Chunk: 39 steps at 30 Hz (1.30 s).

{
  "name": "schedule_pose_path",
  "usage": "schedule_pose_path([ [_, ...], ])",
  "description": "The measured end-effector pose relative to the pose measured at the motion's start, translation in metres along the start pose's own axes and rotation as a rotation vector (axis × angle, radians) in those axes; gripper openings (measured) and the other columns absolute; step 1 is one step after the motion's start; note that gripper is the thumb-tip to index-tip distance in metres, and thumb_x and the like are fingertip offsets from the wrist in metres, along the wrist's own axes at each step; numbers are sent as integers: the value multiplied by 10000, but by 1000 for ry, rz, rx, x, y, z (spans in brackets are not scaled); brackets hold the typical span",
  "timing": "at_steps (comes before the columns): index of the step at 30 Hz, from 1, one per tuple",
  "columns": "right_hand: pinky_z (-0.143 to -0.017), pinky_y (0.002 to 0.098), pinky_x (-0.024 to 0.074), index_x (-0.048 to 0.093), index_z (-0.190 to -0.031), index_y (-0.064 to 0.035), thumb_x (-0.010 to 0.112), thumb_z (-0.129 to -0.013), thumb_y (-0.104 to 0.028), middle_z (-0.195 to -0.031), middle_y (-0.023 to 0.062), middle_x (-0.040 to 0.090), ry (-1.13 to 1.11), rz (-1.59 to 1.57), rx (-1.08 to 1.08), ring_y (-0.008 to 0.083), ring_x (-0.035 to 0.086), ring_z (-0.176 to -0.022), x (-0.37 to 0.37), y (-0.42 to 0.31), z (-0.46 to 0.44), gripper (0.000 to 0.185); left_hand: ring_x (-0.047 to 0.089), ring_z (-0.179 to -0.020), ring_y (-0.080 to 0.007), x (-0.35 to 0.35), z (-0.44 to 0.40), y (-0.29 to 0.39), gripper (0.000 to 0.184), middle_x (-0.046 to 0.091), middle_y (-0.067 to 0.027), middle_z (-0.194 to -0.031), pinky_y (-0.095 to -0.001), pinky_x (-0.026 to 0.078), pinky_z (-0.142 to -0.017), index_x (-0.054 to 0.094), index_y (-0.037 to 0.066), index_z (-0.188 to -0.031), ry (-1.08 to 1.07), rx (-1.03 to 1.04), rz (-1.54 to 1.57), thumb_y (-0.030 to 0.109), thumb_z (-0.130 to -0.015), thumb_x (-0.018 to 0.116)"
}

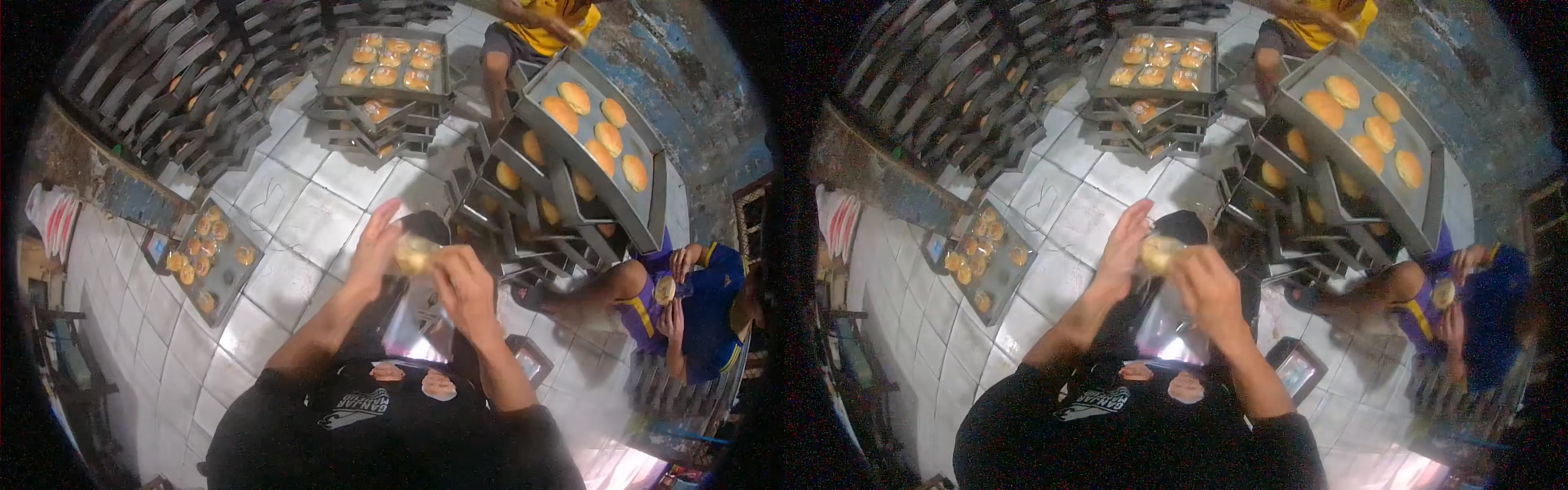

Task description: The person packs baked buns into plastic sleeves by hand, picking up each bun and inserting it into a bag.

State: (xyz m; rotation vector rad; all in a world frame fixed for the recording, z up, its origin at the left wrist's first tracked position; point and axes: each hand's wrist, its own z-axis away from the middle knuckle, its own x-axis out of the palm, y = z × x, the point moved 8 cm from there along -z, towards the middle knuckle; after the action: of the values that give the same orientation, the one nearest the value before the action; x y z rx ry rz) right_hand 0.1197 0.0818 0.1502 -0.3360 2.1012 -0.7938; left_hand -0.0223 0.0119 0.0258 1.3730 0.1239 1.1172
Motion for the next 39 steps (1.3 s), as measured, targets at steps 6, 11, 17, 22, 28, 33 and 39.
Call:
schedule_pose_path([
  [6, -644, 358, 526, 672, -936, 25, 592, -1035, -161, -795, 166, 674, 73, -187, 407, 315, 642, -645, 14, 83, -10, 225, 670, -1034, -187, 22, -11, 24, 247, 729, -72, -1119, -315, 517, -926, 725, 19, -1151, -220, 354, -349, 175, -1057, 558],
  [11, -643, 402, 506, 671, -860, 25, 620, -1001, -125, -779, 177, 634, 197, 30, 71, 329, 631, -676, -28, 19, -33, 212, 658, -811, -174, 23, -11, 38, 182, 700, -117, -879, -333, 519, -752, 678, -44, -937, 2, 339, -414, 116, -1005, 624],
  [17, -522, 281, 357, 639, -798, -56, 621, -1035, -249, -667, -31, 536, 64, -517, 648, 93, 487, -587, -1, 117, -15, 306, 594, -903, -126, 12, 18, 83, 227, 661, -64, -1008, -293, 480, -798, 671, 3, -881, 185, 757, -768, 175, -1022, 628],
  [22, -499, 242, 399, 639, -856, -91, 623, -1044, -292, -678, -17, 578, -111, -780, 1008, 81, 511, -552, 73, 141, 89, 276, 590, -851, -104, -65, 8, -27, 213, 645, -37, -943, -268, 475, -752, 705, -45, -957, 97, 119, -468, 152, -1006, 640],
  [28, -826, 306, 603, 702, -1091, 4, 608, -1044, -206, -1063, 113, 738, 206, -1083, 852, 144, 696, -921, 24, 116, 66, 235, 582, -825, -59, -4, -14, -16, 174, 682, 17, -906, -223, 450, -761, 732, 17, -1029, -137, 39, -31, 167, -1010, 645],
  [33, -824, 346, 554, 669, -928, 23, 695, -938, -61, -1126, 172, 742, 604, 287, 207, 241, 713, -959, -206, 53, 3, 88, 649, -1093, -144, 75, 1, 18, 314, 661, -80, -1281, -281, 486, -993, 628, -22, -1306, -250, 248, -316, 134, -1034, 606],
  [39, -763, 393, 572, 682, -1068, -26, 749, -893, -70, -1029, 167, 729, 673, 621, 193, 323, 726, -896, -255, 24, 47, 193, 488, -1384, -417, 59, 72, 8, 518, 530, -208, -1496, -478, 401, -1144, 639, 38, -1340, -417, 708, -1142, 101, -842, 766],
])
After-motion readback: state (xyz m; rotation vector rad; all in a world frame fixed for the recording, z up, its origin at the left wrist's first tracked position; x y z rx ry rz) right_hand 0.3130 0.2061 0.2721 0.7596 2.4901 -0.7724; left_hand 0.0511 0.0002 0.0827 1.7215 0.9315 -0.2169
